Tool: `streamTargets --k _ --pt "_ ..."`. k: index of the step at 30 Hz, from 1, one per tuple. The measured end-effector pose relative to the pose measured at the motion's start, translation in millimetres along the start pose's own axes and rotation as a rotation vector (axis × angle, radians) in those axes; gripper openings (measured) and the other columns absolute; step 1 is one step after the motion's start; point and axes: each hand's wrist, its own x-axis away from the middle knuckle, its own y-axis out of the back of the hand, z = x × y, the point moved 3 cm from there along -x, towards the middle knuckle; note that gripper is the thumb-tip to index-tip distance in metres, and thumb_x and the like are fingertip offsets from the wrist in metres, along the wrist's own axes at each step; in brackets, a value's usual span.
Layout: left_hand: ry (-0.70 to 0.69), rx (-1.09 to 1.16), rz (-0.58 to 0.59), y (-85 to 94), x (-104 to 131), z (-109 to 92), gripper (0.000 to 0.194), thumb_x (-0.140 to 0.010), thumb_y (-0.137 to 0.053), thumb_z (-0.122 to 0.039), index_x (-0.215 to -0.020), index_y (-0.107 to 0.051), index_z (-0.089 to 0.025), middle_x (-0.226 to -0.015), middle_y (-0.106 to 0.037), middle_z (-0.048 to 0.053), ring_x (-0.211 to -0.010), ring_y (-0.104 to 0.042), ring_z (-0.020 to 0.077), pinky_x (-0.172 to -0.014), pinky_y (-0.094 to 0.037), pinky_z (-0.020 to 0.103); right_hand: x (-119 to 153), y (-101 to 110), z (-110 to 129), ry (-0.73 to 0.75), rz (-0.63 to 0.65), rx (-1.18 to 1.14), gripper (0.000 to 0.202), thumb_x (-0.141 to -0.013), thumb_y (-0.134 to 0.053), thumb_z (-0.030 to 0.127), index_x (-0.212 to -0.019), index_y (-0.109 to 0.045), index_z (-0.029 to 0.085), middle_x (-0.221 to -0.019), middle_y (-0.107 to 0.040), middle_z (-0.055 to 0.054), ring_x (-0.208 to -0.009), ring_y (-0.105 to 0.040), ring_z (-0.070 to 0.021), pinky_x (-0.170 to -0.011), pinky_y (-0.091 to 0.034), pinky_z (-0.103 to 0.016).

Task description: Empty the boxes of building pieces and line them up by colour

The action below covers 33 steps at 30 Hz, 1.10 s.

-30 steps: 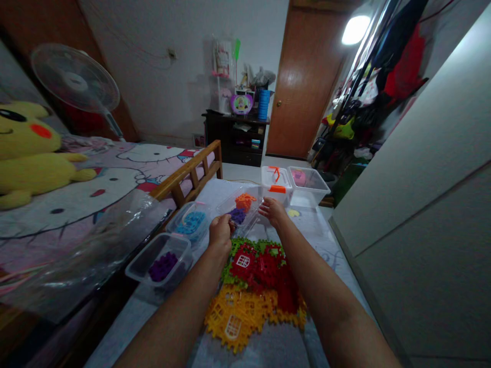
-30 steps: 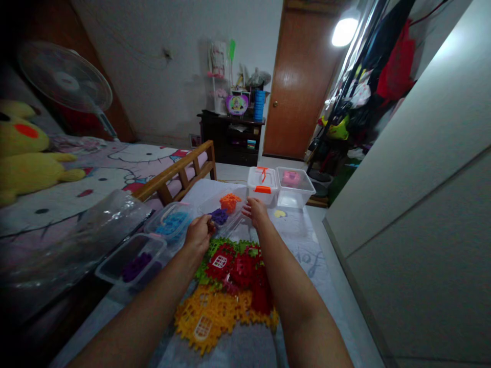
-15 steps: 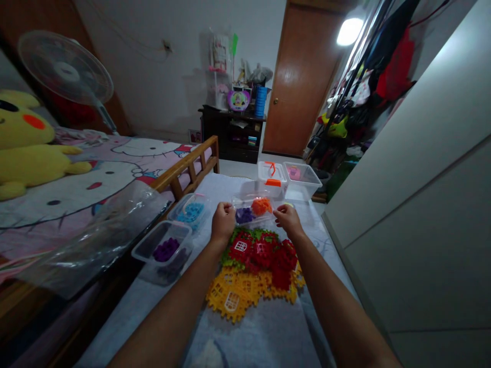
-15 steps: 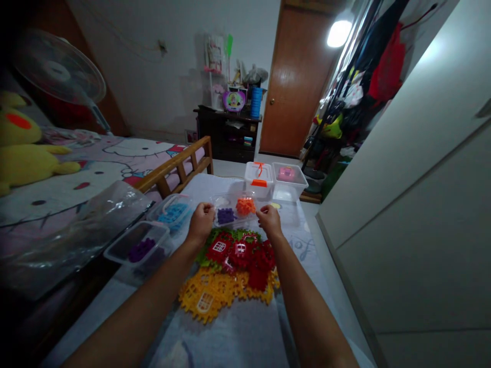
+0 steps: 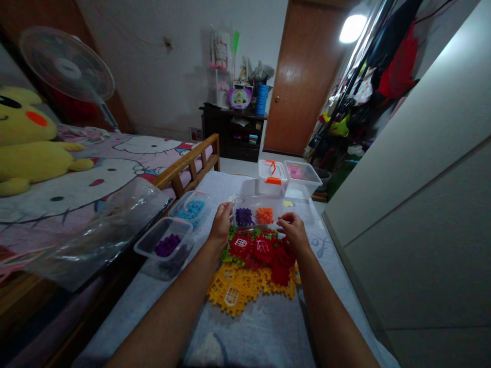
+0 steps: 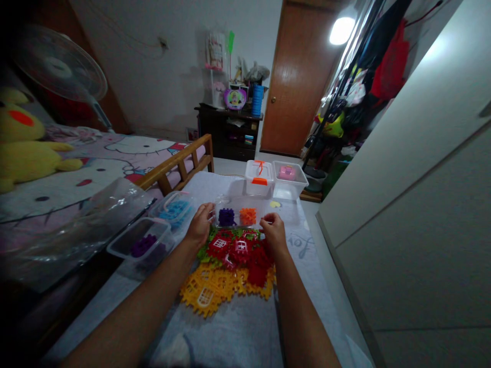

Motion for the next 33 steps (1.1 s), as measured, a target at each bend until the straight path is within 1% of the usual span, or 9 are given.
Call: streamTargets --k 4,10,13,17,19,23,26,29,33 --pt "0.001 -0.028 0.011 -0.5 -4.9 7.8 0.031 -0.081 -0.055 -0.053 -0.081 -0.051 -0.022 -0.075 -0.054 -0.002 -0.069 -0.056 0.0133 -0.065 -0.046 0.024 9.2 10.8 -1.1 -0.061 0.040 -0.102 0.036 -0.059 -0.080 0.032 -0.077 -0.051 0.022 -0.077 -0.069 0.001 -0.073 -0.068 -0.0162 -0.061 -0.055 -0.026" --pt "-0.018 -0.231 0.074 7.2 -15.7 11.0 0.023 -0.059 -0.072 -0.026 -0.069 -0.052 -0.020 -0.068 -0.055 -0.004 -0.064 -0.051 0.0129 -0.061 -0.040 0.024 19.8 26.7 2.4 -0.118 0.164 -0.216 0.044 -0.060 -0.084 0.032 -0.077 -0.045 0.024 -0.090 -0.078 -0.004 -0.085 -0.074 -0.0216 -0.065 -0.057 -0.029" --pt "-0.029 -0.318 0.150 15.2 -17.9 6.2 0.022 -0.055 -0.073 -0.024 -0.064 -0.053 -0.020 -0.061 -0.052 -0.005 -0.056 -0.047 0.0124 -0.056 -0.034 0.024 24.5 34.5 3.7 -0.124 0.189 -0.312 0.047 -0.059 -0.087 0.032 -0.078 -0.045 0.024 -0.093 -0.079 -0.005 -0.088 -0.075 -0.0234 -0.068 -0.059 -0.031" --pt "-0.037 -0.425 0.331 21.0 -11.8 -3.9 0.025 -0.058 -0.073 -0.030 -0.067 -0.052 -0.022 -0.052 -0.046 -0.008 -0.049 -0.046 0.0137 -0.052 -0.032 0.024 25.1 45.4 -3.0 -0.170 0.153 -0.430 0.049 -0.056 -0.089 0.029 -0.079 -0.045 0.025 -0.086 -0.079 -0.003 -0.085 -0.076 -0.0225 -0.070 -0.059 -0.031" --pt "-0.124 -0.457 0.372 20.5 -5.0 -10.9 0.024 -0.062 -0.071 -0.031 -0.067 -0.050 -0.023 -0.059 -0.050 -0.005 -0.056 -0.052 0.0157 -0.057 -0.038 0.025 22.6 50.2 -8.4 -0.187 0.117 -0.463 0.047 -0.055 -0.087 0.027 -0.081 -0.047 0.025 -0.082 -0.078 -0.002 -0.083 -0.076 -0.0220 -0.068 -0.059 -0.030" --pt "-0.424 -0.563 0.269 16.7 13.1 -22.2 0.017 -0.068 -0.068 -0.026 -0.068 -0.052 -0.022 -0.079 -0.056 0.000 -0.077 -0.056 0.0186 -0.072 -0.044 0.027 17.6 56.0 -15.4 -0.173 0.031 -0.485 0.040 -0.057 -0.081 0.026 -0.082 -0.050 0.026 -0.079 -0.077 0.000 -0.081 -0.075 -0.0217 -0.061 -0.058 -0.027" --pt "-0.508 -0.639 0.232 14.3 24.0 -21.2 0.014 -0.076 -0.065 -0.024 -0.071 -0.052 -0.023 -0.081 -0.056 0.001 -0.078 -0.055 0.0188 -0.070 -0.044 0.027 17.1 56.1 -15.9 -0.164 0.005 -0.476 0.037 -0.060 -0.079 0.027 -0.088 -0.055 0.026 -0.080 -0.076 0.000 -0.080 -0.075 -0.0214 -0.058 -0.056 -0.027" --pt "-0.592 -0.709 0.219 14.5 28.8 -19.9 0.018 -0.079 -0.065 -0.021 -0.069 -0.051 -0.023 -0.076 -0.055 0.000 -0.075 -0.054 0.0193 -0.073 -0.042 0.029 17.6 55.4 -15.2 -0.177 0.022 -0.490 0.040 -0.061 -0.078 0.025 -0.096 -0.061 0.025 -0.080 -0.076 0.000 -0.079 -0.074 -0.0198 -0.059 -0.055 -0.026" --pt "-0.699 -0.771 0.182 16.7 30.7 -21.7 0.021 -0.082 -0.065 -0.022 -0.067 -0.050 -0.024 -0.072 -0.056 0.002 -0.077 -0.053 0.0211 -0.076 -0.041 0.031 16.7 57.9 -16.5 -0.201 0.011 -0.524 0.035 -0.059 -0.077 0.022 -0.090 -0.062 0.024 -0.077 -0.075 0.001 -0.078 -0.073 -0.0183 -0.061 -0.054 -0.024"
